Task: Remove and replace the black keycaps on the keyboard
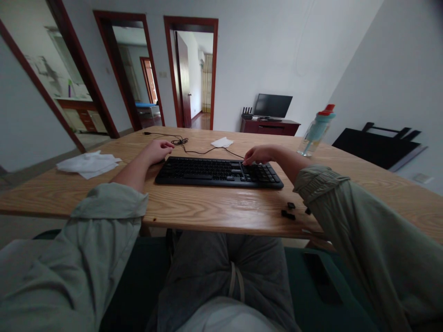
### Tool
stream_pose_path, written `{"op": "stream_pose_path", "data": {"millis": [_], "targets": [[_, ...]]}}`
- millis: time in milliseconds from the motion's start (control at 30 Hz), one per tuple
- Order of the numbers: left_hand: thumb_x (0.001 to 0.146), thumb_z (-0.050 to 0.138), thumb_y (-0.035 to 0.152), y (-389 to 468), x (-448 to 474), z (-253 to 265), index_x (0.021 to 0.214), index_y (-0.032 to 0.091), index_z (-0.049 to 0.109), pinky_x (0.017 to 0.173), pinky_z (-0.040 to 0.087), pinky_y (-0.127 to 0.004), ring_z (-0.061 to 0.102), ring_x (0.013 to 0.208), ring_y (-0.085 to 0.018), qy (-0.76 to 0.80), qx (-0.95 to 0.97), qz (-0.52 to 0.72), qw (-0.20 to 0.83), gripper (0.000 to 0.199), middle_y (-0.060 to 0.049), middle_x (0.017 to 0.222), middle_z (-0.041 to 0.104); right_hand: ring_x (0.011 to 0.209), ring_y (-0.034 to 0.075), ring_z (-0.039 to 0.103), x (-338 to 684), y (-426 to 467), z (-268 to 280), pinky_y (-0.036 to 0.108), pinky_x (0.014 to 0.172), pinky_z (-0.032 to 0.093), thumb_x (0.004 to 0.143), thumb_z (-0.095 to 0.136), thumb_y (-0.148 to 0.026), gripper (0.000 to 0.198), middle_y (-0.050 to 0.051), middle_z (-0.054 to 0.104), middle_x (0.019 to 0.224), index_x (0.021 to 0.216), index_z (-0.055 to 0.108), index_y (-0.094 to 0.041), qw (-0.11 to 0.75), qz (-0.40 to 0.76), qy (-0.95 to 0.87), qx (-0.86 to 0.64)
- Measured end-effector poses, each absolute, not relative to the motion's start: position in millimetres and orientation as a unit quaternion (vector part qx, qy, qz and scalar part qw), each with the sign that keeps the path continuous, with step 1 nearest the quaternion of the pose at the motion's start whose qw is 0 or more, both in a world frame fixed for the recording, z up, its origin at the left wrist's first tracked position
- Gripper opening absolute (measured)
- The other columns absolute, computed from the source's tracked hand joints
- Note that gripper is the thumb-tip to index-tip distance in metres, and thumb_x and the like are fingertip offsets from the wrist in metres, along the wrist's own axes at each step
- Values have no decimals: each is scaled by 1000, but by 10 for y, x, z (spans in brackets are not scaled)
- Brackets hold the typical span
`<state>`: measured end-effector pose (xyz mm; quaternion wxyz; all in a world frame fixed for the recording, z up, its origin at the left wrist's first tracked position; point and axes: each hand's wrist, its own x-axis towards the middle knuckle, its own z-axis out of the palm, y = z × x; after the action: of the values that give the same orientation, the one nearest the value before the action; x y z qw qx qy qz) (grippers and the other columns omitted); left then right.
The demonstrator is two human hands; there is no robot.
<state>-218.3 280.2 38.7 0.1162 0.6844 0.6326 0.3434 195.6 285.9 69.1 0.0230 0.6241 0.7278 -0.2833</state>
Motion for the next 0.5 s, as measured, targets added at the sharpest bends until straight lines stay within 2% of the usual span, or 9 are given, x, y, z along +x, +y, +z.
{"op": "stream_pose_path", "data": {"millis": [267,400,500], "targets": [[70,67,35,2760,-2135,412,96,17,77,70,48,-31,61,72,-21,637,678,346,125,33,-7,86,73,62,9,46,1980,3052,730,21,52,33,76,79,-52,40,2,64,92,93,66,-19,106,-325,699,628],[72,65,34,2751,-2116,424,97,16,77,71,48,-32,62,75,-22,637,683,338,115,33,-7,85,73,65,11,49,1967,3151,732,22,53,32,71,80,-61,51,3,62,87,95,67,-18,145,-316,690,635],[72,62,34,2735,-2102,434,101,17,76,71,49,-30,62,75,-21,635,692,326,108,36,-6,86,73,70,13,51,1940,3198,754,23,58,37,71,78,-66,54,3,61,86,94,67,-18,172,-274,690,648]]}}
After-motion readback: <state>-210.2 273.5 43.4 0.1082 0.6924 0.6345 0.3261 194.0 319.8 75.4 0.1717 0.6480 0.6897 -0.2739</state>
